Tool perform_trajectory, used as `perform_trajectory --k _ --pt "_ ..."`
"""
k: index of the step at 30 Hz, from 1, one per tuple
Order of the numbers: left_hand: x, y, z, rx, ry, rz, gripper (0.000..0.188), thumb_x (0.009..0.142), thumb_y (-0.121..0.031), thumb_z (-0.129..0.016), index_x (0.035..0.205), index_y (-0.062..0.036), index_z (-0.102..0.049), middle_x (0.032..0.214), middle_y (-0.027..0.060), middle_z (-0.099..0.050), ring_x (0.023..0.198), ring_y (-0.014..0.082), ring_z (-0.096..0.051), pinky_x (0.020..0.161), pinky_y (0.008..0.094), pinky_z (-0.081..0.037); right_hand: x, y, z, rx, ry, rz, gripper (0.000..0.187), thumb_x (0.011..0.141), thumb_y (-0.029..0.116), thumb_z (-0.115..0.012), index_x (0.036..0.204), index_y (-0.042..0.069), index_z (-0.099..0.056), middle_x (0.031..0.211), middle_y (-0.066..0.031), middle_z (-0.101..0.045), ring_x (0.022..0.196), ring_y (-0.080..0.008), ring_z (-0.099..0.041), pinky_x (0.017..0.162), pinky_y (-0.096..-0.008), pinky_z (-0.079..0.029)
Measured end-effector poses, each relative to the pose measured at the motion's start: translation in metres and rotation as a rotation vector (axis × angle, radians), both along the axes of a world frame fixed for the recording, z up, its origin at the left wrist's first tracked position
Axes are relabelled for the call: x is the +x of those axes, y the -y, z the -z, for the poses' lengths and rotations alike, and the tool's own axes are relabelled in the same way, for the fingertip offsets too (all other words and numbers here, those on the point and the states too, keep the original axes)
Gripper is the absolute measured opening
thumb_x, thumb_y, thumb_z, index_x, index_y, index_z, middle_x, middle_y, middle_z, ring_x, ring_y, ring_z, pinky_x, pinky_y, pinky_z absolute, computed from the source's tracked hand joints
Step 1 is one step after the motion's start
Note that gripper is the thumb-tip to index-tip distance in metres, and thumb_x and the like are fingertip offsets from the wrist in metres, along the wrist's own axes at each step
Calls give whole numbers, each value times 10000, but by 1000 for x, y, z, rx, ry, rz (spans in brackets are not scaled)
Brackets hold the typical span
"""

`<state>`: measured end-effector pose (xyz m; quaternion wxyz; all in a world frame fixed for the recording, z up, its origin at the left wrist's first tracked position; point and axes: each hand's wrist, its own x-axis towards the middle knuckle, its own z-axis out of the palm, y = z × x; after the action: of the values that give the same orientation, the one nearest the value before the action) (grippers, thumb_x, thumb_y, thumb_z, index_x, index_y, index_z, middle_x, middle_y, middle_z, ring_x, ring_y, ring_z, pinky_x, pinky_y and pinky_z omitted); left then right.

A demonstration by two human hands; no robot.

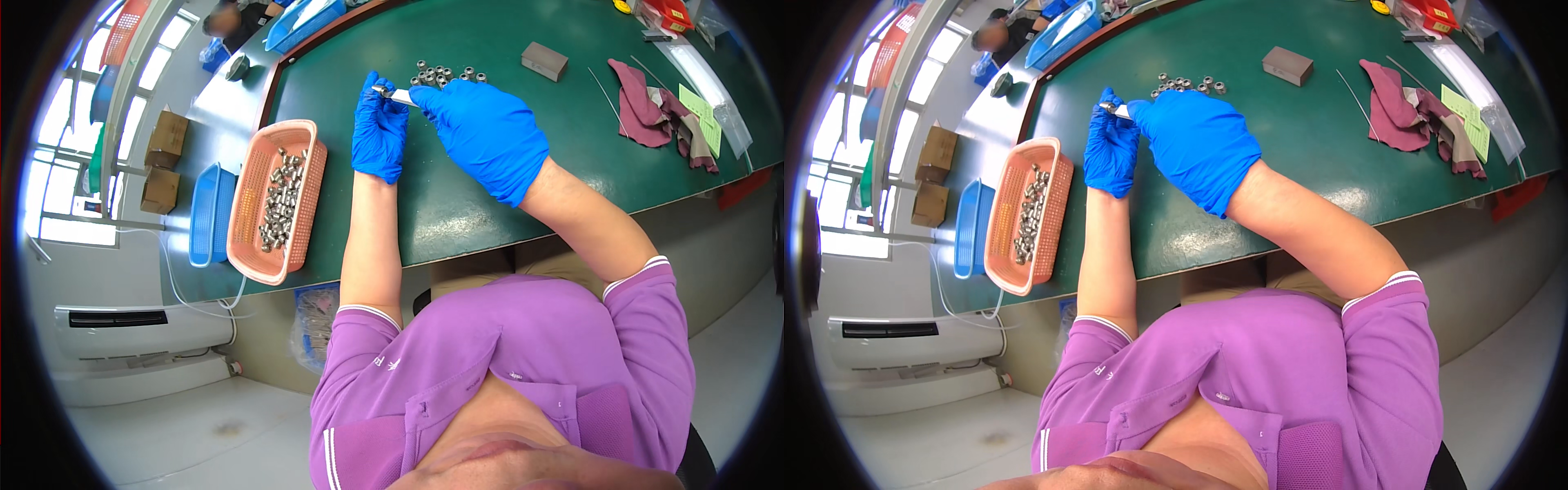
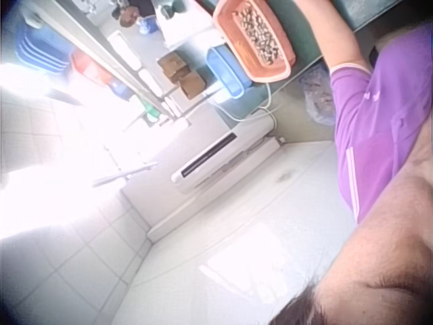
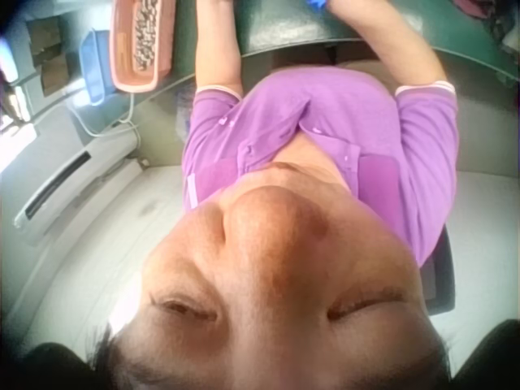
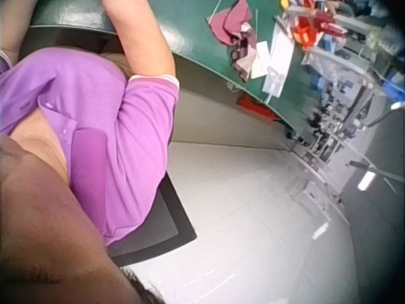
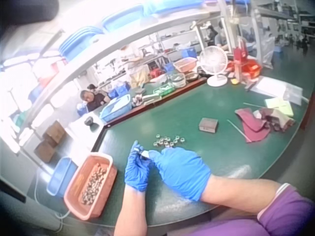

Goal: The person deburrs metal parts by inserting a thin metal rod into their holes and scraping the edges with a utility knife.

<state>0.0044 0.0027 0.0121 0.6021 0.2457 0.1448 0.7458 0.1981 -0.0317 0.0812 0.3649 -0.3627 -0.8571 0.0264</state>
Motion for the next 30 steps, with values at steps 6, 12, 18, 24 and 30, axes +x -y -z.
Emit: perform_trajectory --k 6,12,18,24,30 --pt "0 1 -1 -34 -5 0 286 901 -87 -556 1169 -1 -506 962 57 -559 898 149 -548 778 273 -480 4 -6 6 56 -87 -54 232 875 167 -534 1093 167 -613 866 -96 -615 786 -287 -600 670 -375 -485" --pt "2 3 -5 -20 39 20 289 906 -95 -550 1177 -6 -506 977 59 -559 911 155 -550 802 287 -481 6 0 -2 -233 -175 -109 248 889 223 -547 1115 158 -623 931 -99 -629 836 -299 -605 725 -374 -488" --pt "4 2 -5 -10 19 24 301 906 -101 -551 1186 -4 -497 979 62 -551 915 155 -545 801 290 -480 5 1 -1 -139 -167 -110 231 887 198 -529 1099 152 -609 869 -115 -615 791 -297 -603 684 -385 -488" --pt "1 0 0 -1 -23 35 308 901 -90 -556 1189 -2 -492 984 73 -550 918 155 -545 777 278 -483 4 0 4 99 -7 21 299 829 99 -531 1117 168 -576 832 -90 -583 744 -285 -585 646 -379 -487" --pt "-4 -2 2 -55 -12 34 293 901 -78 -552 1179 3 -504 998 72 -566 909 160 -560 766 272 -486 4 -6 14 151 -65 11 283 831 115 -547 1105 166 -597 868 -85 -600 765 -287 -589 682 -369 -488"
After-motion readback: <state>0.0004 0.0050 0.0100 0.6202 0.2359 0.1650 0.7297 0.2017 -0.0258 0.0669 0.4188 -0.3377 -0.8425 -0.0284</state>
